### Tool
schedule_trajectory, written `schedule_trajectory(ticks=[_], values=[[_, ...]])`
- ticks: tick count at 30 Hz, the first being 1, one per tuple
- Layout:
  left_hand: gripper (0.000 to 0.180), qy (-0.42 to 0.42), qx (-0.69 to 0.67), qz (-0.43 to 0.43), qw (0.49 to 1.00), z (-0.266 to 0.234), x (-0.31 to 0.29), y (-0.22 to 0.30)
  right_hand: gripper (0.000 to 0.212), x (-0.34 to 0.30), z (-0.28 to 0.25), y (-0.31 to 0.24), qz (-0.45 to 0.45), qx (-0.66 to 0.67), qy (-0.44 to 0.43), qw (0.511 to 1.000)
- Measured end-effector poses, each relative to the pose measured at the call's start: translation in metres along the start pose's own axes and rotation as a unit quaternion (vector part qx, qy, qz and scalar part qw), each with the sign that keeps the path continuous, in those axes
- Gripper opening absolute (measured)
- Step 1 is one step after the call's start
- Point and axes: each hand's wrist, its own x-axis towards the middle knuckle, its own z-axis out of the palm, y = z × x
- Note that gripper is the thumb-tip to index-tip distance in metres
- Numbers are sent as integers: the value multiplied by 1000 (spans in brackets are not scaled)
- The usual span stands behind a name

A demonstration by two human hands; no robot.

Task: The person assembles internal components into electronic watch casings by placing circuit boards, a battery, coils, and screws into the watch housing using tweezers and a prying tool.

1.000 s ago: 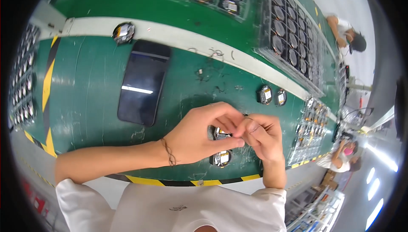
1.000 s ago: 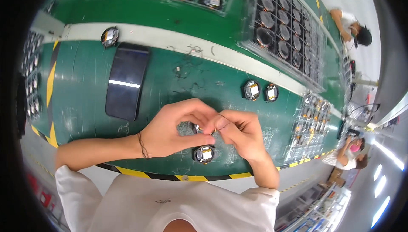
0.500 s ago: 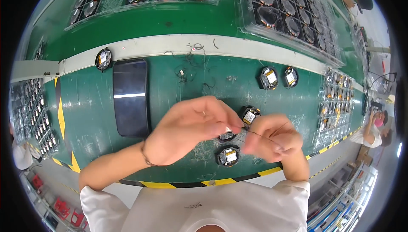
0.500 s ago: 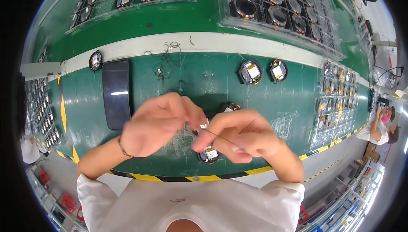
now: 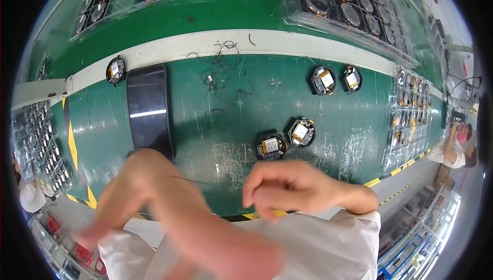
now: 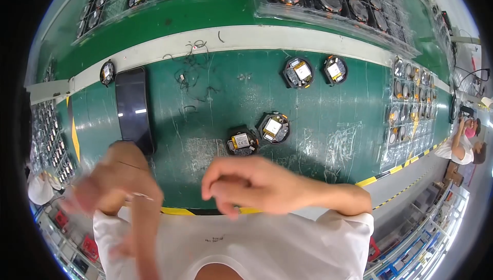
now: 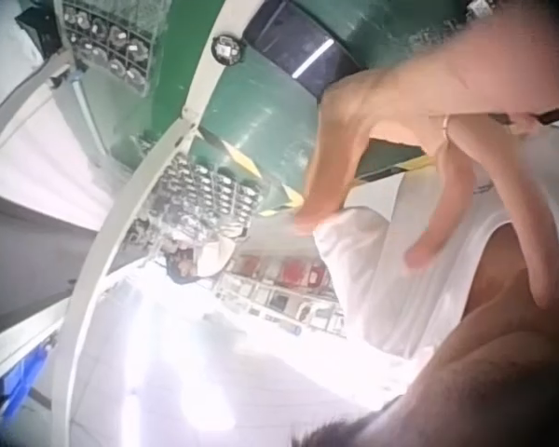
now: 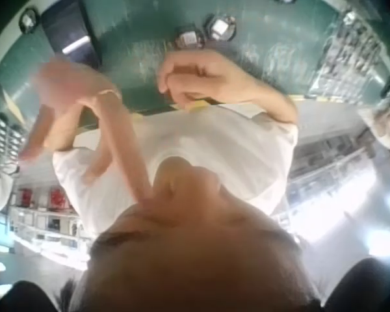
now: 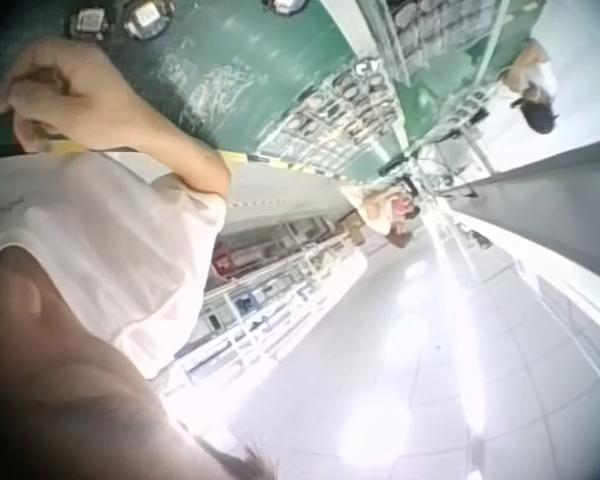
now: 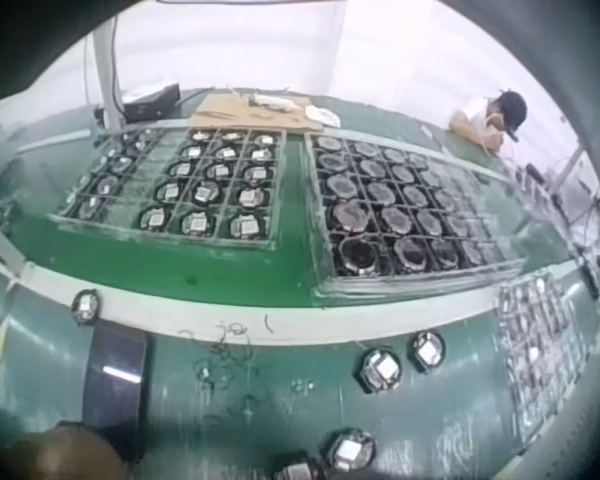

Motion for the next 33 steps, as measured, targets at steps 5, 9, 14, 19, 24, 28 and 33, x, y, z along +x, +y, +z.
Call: schedule_trajectory(ticks=[5,9,14,19,24,28,33], values=[[55,181,379,337,843,39,-19,18,20,18,19,29,30,79,-179,980],[71,269,587,537,544,94,-66,16,23,12,16,25,38,217,-139,965],[41,557,462,444,529,45,44,0,43,8,0,43,-67,280,-93,953],[50,388,156,423,804,56,42,1,43,9,9,23,-47,300,-66,950],[42,427,368,356,745,60,29,9,39,-2,3,12,-245,-486,147,826],[20,461,770,95,430,60,25,10,56,1,-6,5,-152,-778,259,552],[20,298,785,-31,542,48,57,-19,65,-10,-6,3,-100,-772,257,572]])
